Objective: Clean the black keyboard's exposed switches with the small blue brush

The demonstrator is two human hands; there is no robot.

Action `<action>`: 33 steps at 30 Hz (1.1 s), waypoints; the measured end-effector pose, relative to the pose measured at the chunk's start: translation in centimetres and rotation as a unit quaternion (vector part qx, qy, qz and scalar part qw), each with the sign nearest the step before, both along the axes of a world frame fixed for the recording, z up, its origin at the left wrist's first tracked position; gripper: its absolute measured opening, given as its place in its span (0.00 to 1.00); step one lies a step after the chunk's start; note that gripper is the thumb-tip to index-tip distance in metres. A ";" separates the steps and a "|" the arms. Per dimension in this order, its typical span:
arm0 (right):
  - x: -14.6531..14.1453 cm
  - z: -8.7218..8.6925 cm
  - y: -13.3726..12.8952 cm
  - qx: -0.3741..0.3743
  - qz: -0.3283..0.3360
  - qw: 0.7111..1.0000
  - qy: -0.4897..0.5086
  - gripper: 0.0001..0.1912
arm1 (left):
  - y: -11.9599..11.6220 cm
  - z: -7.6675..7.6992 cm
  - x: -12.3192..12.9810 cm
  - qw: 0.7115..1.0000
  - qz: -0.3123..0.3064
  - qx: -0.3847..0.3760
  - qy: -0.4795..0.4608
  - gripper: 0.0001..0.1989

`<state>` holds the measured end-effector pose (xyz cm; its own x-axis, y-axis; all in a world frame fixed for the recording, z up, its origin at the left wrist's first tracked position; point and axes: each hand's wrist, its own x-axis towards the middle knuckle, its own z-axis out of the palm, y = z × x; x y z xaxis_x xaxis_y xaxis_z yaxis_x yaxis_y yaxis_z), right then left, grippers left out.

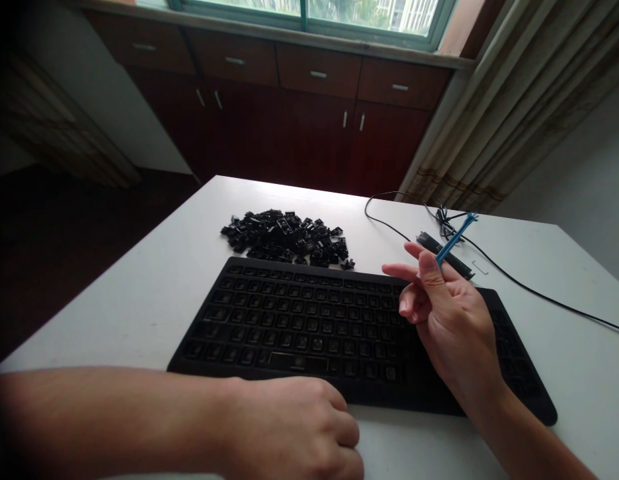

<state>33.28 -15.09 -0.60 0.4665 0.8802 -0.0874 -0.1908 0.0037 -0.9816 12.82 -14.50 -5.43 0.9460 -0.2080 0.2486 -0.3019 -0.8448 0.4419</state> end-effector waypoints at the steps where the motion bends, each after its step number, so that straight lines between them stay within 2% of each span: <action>1: 0.0 0.0 0.0 -0.001 -0.003 1.000 0.002 0.18 | 0.0 0.0 0.0 1.000 -0.001 -0.001 0.002 0.13; 6: -0.3 0.0 0.1 0.002 -0.015 1.000 -0.003 0.15 | 0.1 0.1 -0.1 1.000 -0.005 -0.008 0.006 0.12; 13: -0.2 -0.4 0.2 0.034 -0.023 0.999 -0.004 0.17 | 0.1 -0.2 0.1 1.000 -0.003 -0.011 -0.016 0.16; 18: 0.1 -0.6 -0.2 0.024 0.005 0.995 -0.096 0.17 | 0.3 0.0 0.1 1.000 -0.011 -0.003 -0.029 0.14; 22: 0.3 -0.8 -0.8 0.015 0.043 0.974 -0.221 0.19 | 0.1 0.2 -0.1 0.999 -0.016 0.015 -0.039 0.10; 25: 0.0 -0.8 -1.0 0.018 0.065 0.961 -0.270 0.16 | -0.1 0.3 -0.2 0.999 -0.012 0.018 -0.030 0.11; 27: -0.2 -0.9 -1.0 0.020 0.076 0.965 -0.248 0.15 | -0.1 0.3 -0.2 0.999 -0.008 0.017 -0.026 0.12; 33: -0.1 -1.5 -0.3 0.024 0.088 0.994 -0.065 0.12 | 0.3 0.6 0.0 0.998 -0.036 0.038 -0.036 0.11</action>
<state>33.15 -15.38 -2.13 0.3098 0.9508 0.0085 -0.0644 0.0299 -0.9975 12.86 -14.20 -4.83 0.9080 -0.2961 0.2963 -0.3920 -0.8502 0.3514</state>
